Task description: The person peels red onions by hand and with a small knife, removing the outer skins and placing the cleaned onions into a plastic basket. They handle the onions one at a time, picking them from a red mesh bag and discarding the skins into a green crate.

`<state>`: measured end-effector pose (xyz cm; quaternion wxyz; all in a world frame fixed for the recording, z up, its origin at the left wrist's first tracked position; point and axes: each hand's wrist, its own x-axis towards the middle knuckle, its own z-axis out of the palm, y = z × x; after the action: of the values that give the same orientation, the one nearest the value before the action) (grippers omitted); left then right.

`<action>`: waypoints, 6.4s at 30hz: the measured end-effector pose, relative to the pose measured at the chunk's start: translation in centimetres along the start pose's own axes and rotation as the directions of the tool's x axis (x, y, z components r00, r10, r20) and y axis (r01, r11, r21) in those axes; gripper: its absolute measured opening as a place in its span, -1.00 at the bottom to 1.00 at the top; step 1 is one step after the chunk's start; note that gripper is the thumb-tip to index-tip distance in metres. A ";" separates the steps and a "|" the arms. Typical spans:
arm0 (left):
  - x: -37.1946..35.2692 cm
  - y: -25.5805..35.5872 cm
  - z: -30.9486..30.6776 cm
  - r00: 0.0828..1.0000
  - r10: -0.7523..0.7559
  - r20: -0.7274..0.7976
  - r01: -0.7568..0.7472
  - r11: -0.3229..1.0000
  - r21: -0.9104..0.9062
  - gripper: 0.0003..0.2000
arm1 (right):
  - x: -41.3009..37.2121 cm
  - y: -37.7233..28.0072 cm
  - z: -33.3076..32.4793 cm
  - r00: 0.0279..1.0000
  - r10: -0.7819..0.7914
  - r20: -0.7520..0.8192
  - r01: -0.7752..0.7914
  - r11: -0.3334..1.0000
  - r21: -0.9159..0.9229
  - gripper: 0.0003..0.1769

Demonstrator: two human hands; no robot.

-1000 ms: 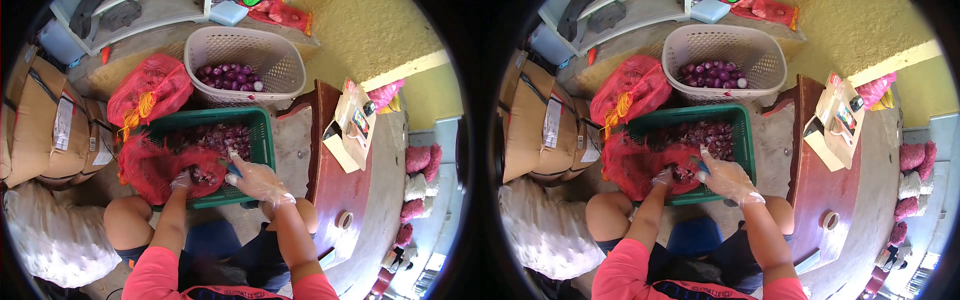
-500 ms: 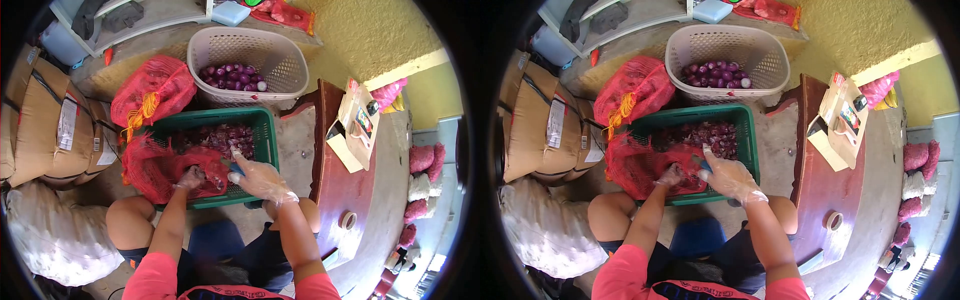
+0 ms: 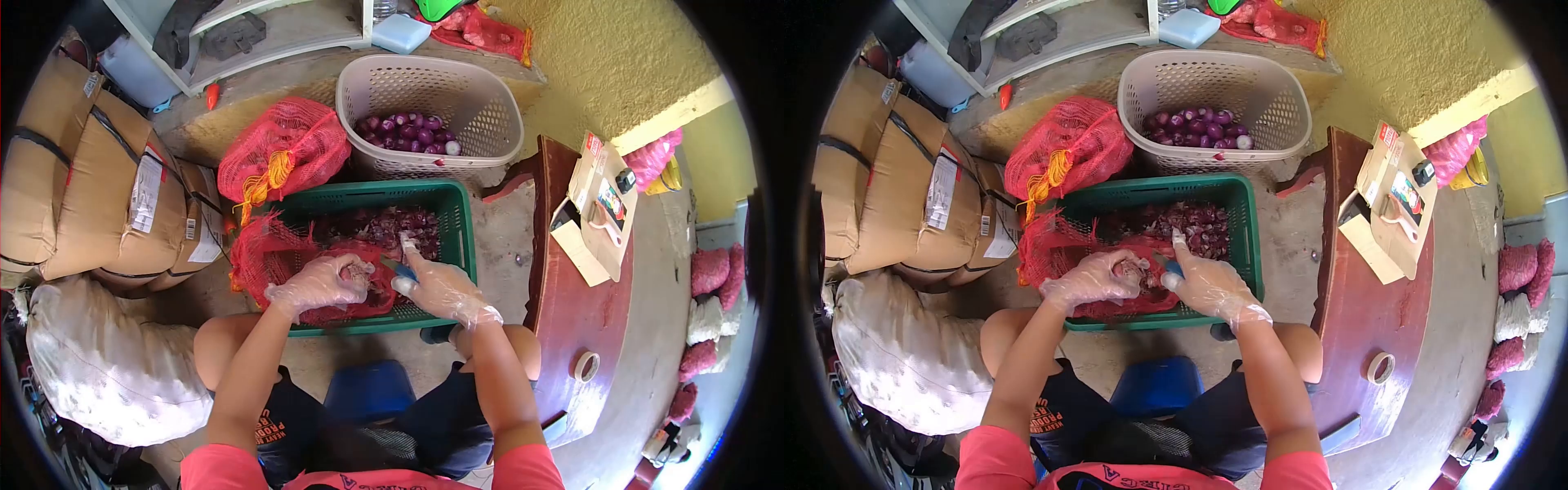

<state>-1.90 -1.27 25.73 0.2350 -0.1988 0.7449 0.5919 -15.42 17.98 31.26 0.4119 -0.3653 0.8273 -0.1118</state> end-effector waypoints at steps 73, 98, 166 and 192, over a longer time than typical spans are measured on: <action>-0.1 -0.6 1.8 0.889 0.303 -0.344 -0.440 0.772 -0.458 -0.18 | 1.9 -0.2 5.7 0.915 -0.324 -0.239 0.360 0.392 0.847 -0.40; -1.8 1.7 0.8 0.982 0.163 -0.096 -0.165 0.488 -0.857 -0.42 | 1.1 -0.5 4.5 0.970 -0.154 -0.188 0.231 0.353 0.907 -0.41; 0.3 0.6 3.0 0.652 0.377 -0.658 -0.747 0.471 -0.470 -0.55 | 0.8 -3.6 6.0 0.959 -0.241 -0.151 0.165 0.037 0.986 -0.35; -0.8 0.9 1.0 0.975 0.168 -0.143 -0.163 0.112 -0.980 -0.67 | 2.7 -1.5 8.0 0.887 -0.281 -0.367 0.456 0.660 0.597 -0.31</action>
<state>-1.71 -0.03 26.71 -0.0196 -0.2189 0.1878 0.9573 -9.65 16.00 25.30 0.3790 -0.3371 0.6826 -0.5261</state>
